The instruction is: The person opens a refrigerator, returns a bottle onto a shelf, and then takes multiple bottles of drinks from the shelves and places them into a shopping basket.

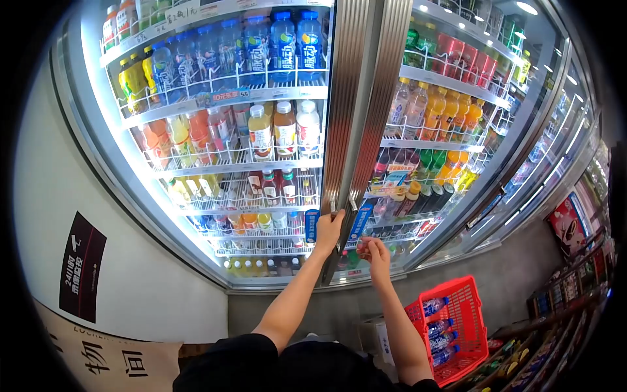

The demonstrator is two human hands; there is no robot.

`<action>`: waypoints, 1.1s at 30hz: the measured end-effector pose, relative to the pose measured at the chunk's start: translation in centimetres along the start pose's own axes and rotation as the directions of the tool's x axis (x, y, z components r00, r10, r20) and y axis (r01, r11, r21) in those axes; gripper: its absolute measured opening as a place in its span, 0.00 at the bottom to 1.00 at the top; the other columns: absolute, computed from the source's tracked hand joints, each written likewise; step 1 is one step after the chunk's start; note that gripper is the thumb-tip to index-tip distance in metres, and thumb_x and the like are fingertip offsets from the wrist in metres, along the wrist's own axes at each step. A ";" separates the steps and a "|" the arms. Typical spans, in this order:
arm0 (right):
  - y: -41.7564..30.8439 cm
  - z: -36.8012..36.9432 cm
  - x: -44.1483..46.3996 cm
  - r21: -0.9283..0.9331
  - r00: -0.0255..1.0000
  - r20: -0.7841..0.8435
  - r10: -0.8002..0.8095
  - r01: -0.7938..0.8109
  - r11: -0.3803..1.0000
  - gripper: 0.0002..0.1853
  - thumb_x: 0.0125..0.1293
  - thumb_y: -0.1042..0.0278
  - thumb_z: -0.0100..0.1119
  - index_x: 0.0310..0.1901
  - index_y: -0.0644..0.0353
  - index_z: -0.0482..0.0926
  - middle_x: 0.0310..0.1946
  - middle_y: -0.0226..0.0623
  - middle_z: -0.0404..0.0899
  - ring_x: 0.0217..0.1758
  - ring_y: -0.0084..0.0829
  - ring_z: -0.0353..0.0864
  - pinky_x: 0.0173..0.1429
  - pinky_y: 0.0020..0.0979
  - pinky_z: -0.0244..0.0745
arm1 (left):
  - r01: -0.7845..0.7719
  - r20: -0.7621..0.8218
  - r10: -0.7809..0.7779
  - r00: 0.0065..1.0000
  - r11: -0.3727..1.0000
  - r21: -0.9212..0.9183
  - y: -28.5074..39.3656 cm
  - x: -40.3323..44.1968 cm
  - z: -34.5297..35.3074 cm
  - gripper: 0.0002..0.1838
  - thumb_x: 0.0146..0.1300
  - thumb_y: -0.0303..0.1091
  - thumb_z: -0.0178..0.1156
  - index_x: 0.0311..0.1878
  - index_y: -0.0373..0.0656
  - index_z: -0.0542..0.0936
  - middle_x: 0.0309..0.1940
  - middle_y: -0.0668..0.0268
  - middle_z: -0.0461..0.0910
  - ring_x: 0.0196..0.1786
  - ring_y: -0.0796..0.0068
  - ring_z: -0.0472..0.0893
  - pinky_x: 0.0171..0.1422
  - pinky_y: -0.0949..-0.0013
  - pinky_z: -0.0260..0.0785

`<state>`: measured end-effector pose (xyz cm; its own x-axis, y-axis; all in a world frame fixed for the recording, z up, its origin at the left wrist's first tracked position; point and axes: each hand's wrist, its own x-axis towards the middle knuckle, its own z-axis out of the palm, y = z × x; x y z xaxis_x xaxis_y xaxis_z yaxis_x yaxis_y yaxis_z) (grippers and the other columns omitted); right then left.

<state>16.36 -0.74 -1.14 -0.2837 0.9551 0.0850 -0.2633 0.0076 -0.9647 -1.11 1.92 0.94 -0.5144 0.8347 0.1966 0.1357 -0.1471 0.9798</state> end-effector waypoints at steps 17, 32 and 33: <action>-2.1 1.2 -7.4 -0.031 0.995 0.024 0.096 -0.095 0.995 0.14 0.77 0.63 0.46 0.52 0.61 0.78 0.39 0.33 0.83 0.40 0.23 0.81 0.44 0.26 0.77 | 0.059 -0.003 -0.059 0.998 0.998 0.036 -0.6 0.1 0.0 0.20 0.57 0.43 0.58 0.28 0.31 0.82 0.22 0.49 0.81 0.30 0.54 0.83 0.35 0.57 0.69; -3.9 -3.4 -7.3 0.090 0.979 0.158 0.127 -0.143 0.986 0.14 0.77 0.64 0.47 0.52 0.63 0.78 0.39 0.35 0.82 0.40 0.22 0.80 0.44 0.24 0.76 | 0.085 -0.241 -0.033 0.970 0.975 0.206 0.7 -0.9 1.7 0.17 0.54 0.41 0.61 0.26 0.32 0.81 0.22 0.45 0.80 0.30 0.49 0.83 0.38 0.55 0.70; -4.5 -3.5 -7.4 0.080 0.979 0.168 0.116 -0.131 0.988 0.14 0.77 0.64 0.47 0.52 0.63 0.78 0.39 0.35 0.82 0.39 0.22 0.80 0.43 0.24 0.76 | 0.078 -0.263 -0.023 0.965 0.976 0.202 0.4 -0.9 1.9 0.18 0.54 0.41 0.61 0.26 0.32 0.81 0.22 0.45 0.80 0.30 0.50 0.83 0.37 0.55 0.70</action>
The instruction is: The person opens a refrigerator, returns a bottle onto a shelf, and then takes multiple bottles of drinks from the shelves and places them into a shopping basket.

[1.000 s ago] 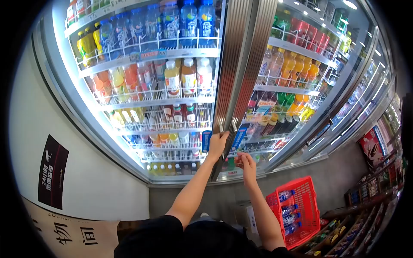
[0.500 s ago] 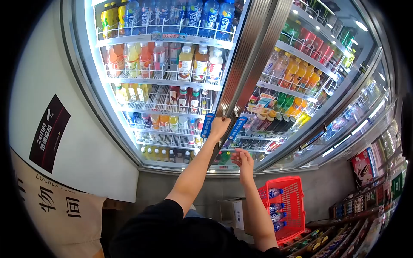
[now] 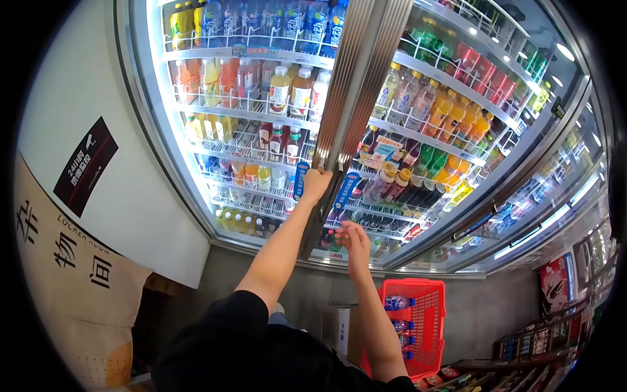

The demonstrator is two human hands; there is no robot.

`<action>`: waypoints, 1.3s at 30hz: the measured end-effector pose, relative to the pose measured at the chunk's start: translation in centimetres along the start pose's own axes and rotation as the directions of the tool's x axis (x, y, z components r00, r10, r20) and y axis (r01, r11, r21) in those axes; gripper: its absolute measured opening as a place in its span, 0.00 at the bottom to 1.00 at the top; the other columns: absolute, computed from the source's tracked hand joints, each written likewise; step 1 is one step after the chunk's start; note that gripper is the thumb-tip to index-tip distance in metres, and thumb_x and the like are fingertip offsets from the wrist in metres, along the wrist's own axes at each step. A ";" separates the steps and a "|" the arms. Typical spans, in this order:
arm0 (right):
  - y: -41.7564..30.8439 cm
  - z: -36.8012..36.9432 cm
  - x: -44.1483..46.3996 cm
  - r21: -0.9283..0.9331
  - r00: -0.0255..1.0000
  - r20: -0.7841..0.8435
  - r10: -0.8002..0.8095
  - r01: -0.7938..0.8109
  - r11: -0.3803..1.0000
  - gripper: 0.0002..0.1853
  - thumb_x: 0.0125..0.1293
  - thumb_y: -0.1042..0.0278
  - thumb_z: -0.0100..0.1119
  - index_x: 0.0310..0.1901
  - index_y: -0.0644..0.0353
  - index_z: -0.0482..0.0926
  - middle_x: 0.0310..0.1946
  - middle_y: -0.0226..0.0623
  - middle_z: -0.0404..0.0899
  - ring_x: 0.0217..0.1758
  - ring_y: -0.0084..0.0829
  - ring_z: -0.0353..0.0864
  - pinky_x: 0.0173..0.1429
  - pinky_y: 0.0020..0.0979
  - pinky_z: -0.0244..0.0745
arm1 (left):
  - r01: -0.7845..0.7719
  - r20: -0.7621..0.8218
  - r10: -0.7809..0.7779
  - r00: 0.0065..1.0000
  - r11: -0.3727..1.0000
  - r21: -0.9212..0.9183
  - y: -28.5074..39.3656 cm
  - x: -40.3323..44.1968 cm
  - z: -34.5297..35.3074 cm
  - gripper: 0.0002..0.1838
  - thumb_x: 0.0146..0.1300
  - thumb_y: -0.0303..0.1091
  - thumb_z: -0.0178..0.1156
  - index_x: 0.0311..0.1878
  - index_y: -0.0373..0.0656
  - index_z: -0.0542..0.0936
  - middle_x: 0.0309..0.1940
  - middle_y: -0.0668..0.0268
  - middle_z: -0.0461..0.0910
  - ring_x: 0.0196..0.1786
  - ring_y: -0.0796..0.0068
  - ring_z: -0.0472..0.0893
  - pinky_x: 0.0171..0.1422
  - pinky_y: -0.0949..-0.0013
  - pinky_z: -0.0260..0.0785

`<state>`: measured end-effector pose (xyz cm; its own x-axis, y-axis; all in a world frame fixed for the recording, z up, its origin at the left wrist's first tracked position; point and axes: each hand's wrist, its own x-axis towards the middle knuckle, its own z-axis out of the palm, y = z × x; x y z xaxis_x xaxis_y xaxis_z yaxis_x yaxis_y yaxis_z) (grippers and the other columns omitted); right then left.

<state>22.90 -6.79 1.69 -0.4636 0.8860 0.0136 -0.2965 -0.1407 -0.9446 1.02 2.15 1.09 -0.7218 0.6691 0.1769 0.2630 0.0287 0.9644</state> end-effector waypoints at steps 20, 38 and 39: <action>-2.9 0.2 -4.7 0.018 0.978 0.192 -0.078 0.076 0.997 0.13 0.77 0.64 0.46 0.51 0.60 0.79 0.38 0.33 0.82 0.40 0.20 0.78 0.44 0.23 0.73 | 0.110 -0.085 -0.117 0.989 0.991 -0.078 1.3 -15.8 -8.5 0.17 0.55 0.39 0.61 0.22 0.32 0.77 0.14 0.68 0.71 0.21 0.80 0.67 0.27 0.64 0.57; 1.9 10.6 -13.4 0.044 0.888 0.460 0.023 -0.048 0.998 0.14 0.76 0.66 0.46 0.54 0.62 0.78 0.48 0.36 0.82 0.47 0.24 0.80 0.48 0.25 0.76 | -0.207 -0.751 0.359 0.554 0.933 0.294 5.7 -37.2 -19.7 0.18 0.59 0.23 0.57 0.53 0.36 0.72 0.54 0.55 0.71 0.56 0.59 0.73 0.64 0.60 0.63; 2.3 11.1 -13.6 0.054 0.881 0.473 0.017 -0.049 0.997 0.14 0.76 0.66 0.46 0.54 0.62 0.78 0.48 0.36 0.82 0.47 0.24 0.80 0.49 0.25 0.76 | -0.324 -0.676 0.495 0.546 0.868 0.375 6.3 -37.7 -19.9 0.16 0.59 0.23 0.57 0.52 0.36 0.73 0.52 0.55 0.73 0.55 0.58 0.73 0.63 0.60 0.63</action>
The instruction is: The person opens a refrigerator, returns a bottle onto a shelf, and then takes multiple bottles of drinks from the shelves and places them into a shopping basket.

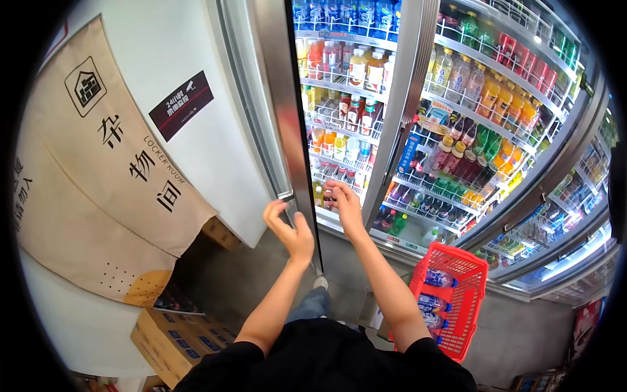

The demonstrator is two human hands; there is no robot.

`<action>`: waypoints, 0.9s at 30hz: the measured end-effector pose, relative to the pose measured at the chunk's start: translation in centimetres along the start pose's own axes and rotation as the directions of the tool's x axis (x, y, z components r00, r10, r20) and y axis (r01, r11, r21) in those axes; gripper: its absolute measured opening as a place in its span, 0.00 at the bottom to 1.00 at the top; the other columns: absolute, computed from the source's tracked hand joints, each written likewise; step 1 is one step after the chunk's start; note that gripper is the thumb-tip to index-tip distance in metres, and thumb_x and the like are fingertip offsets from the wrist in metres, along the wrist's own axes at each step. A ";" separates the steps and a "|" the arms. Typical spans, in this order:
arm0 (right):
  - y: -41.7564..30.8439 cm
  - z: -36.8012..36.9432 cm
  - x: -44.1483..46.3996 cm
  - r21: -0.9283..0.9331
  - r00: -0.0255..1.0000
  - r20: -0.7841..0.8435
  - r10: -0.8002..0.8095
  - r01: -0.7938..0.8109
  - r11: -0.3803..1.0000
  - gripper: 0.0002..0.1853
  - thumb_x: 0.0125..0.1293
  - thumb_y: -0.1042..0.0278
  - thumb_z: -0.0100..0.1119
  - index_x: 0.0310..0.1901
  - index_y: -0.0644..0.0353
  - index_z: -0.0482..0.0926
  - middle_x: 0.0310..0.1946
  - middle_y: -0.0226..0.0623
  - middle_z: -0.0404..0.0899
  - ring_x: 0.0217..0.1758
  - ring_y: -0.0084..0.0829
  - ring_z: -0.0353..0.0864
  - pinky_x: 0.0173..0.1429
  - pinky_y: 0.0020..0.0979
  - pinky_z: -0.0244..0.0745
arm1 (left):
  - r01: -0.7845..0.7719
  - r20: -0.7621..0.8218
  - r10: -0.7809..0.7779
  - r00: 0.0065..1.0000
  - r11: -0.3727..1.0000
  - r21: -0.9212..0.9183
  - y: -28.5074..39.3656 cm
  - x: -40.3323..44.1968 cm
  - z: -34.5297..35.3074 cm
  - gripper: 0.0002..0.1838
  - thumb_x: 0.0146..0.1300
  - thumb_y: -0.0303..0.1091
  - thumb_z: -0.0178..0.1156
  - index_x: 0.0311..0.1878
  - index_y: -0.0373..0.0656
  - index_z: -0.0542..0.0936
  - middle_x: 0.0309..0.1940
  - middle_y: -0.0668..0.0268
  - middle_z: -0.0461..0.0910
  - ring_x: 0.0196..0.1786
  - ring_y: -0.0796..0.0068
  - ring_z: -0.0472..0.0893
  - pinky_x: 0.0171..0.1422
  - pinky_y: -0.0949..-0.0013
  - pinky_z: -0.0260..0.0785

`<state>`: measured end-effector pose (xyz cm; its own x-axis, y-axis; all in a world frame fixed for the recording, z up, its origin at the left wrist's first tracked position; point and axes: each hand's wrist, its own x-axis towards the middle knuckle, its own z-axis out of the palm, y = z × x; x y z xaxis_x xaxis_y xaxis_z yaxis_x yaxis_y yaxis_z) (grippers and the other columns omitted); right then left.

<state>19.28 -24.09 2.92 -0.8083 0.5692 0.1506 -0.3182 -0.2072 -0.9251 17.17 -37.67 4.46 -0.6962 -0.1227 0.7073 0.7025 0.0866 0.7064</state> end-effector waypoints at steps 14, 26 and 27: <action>-1.6 -1.9 2.8 -0.069 0.990 -0.141 0.018 -0.028 0.997 0.13 0.76 0.68 0.46 0.53 0.60 0.79 0.46 0.32 0.82 0.46 0.20 0.78 0.48 0.24 0.74 | 0.720 0.558 -0.523 0.644 0.661 -0.212 -4.8 10.3 10.3 0.12 0.68 0.37 0.52 0.47 0.39 0.77 0.36 0.66 0.79 0.38 0.77 0.77 0.43 0.73 0.66; -0.9 1.4 7.3 -0.077 0.998 -0.041 0.043 -0.046 0.996 0.14 0.75 0.67 0.46 0.54 0.60 0.78 0.48 0.34 0.82 0.48 0.23 0.79 0.50 0.26 0.75 | 0.680 0.444 -0.551 0.707 0.702 -0.211 -7.6 11.0 6.1 0.11 0.69 0.40 0.52 0.40 0.43 0.79 0.30 0.69 0.78 0.30 0.80 0.76 0.38 0.73 0.63; -0.2 1.8 7.4 -0.070 0.999 -0.020 0.034 -0.036 0.997 0.14 0.75 0.66 0.46 0.54 0.60 0.78 0.47 0.34 0.82 0.48 0.23 0.79 0.50 0.27 0.75 | 0.687 0.432 -0.566 0.702 0.699 -0.200 -7.4 11.5 5.2 0.11 0.69 0.40 0.52 0.39 0.42 0.79 0.30 0.69 0.79 0.30 0.80 0.77 0.38 0.73 0.63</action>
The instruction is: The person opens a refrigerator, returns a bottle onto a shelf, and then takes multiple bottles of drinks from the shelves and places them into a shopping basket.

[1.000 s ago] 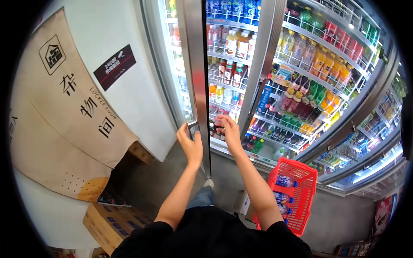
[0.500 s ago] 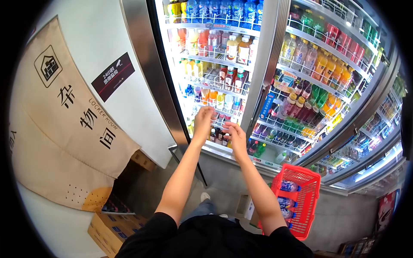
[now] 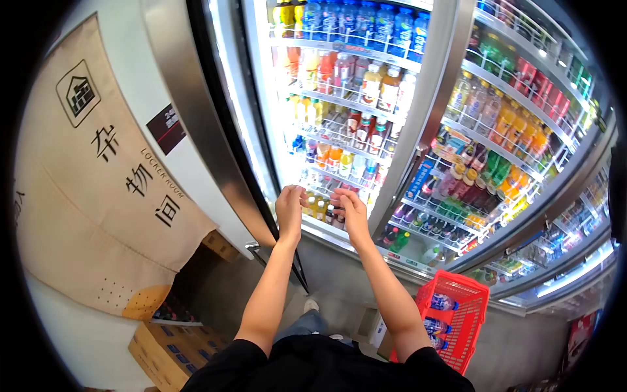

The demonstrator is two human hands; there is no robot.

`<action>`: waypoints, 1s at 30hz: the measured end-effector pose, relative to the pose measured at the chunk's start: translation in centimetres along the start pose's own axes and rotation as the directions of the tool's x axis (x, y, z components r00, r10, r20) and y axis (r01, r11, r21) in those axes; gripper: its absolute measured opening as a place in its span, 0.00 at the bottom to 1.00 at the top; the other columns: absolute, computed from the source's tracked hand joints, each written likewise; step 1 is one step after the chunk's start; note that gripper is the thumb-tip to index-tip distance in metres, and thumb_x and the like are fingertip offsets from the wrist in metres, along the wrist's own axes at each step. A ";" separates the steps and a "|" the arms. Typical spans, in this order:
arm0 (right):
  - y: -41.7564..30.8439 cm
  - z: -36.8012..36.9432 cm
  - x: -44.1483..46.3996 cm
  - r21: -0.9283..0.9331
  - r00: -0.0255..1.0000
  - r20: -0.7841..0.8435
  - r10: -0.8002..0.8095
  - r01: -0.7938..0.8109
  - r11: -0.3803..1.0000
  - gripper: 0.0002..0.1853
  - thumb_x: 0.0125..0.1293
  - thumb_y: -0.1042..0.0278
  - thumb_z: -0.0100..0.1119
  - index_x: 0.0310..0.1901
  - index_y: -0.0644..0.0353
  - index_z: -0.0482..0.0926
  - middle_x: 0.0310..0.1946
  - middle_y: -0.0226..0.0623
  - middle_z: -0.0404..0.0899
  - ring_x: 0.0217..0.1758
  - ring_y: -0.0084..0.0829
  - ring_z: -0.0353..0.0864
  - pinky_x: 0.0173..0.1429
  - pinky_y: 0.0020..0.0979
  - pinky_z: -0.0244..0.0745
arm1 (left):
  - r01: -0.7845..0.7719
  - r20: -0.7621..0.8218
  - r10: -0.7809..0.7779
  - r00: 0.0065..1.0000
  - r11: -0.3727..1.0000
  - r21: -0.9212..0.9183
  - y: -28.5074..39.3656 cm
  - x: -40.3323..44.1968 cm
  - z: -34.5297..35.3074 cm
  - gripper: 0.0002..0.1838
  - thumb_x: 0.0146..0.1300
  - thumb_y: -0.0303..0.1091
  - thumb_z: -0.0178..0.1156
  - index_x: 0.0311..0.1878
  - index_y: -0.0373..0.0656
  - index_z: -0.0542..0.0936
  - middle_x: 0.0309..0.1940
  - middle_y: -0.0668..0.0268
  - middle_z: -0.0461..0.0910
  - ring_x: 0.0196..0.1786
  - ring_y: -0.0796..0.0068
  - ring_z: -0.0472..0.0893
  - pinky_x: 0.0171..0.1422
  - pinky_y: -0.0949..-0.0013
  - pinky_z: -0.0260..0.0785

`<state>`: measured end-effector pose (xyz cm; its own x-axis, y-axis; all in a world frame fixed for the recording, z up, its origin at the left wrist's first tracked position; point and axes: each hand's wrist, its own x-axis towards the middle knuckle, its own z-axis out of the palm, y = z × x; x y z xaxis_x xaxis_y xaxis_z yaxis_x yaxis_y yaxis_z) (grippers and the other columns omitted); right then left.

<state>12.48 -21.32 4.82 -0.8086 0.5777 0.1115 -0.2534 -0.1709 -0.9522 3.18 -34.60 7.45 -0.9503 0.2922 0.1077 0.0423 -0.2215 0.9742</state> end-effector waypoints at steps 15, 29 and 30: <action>1.9 3.6 5.5 -0.029 0.990 0.128 0.067 -0.063 0.998 0.14 0.76 0.67 0.45 0.54 0.61 0.78 0.46 0.34 0.82 0.47 0.23 0.79 0.50 0.26 0.76 | 0.081 0.196 -0.083 0.977 0.997 0.019 2.8 8.2 -9.0 0.14 0.69 0.44 0.53 0.41 0.42 0.80 0.35 0.68 0.80 0.36 0.77 0.79 0.43 0.74 0.67; 1.5 8.9 13.9 -0.165 0.991 0.117 0.071 -0.051 0.985 0.16 0.74 0.64 0.46 0.55 0.60 0.78 0.46 0.34 0.82 0.46 0.24 0.80 0.48 0.27 0.76 | 0.127 0.456 -0.153 0.877 0.988 0.088 5.7 20.9 -7.6 0.13 0.72 0.44 0.52 0.43 0.44 0.78 0.38 0.69 0.80 0.40 0.78 0.80 0.46 0.74 0.70; 1.7 9.5 14.3 -0.167 0.989 0.128 0.078 -0.056 0.984 0.16 0.74 0.64 0.46 0.55 0.60 0.77 0.46 0.34 0.82 0.45 0.24 0.80 0.48 0.27 0.76 | 0.148 0.462 -0.169 0.871 0.986 0.080 5.4 21.0 -7.7 0.13 0.72 0.43 0.52 0.44 0.44 0.78 0.39 0.69 0.80 0.40 0.78 0.80 0.46 0.74 0.70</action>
<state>-4.59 -20.90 7.54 -0.8871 0.4558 0.0721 -0.1154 -0.0677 -0.9910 -18.95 -36.85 13.47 -0.6922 0.7214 0.0210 -0.0744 -0.1003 0.9922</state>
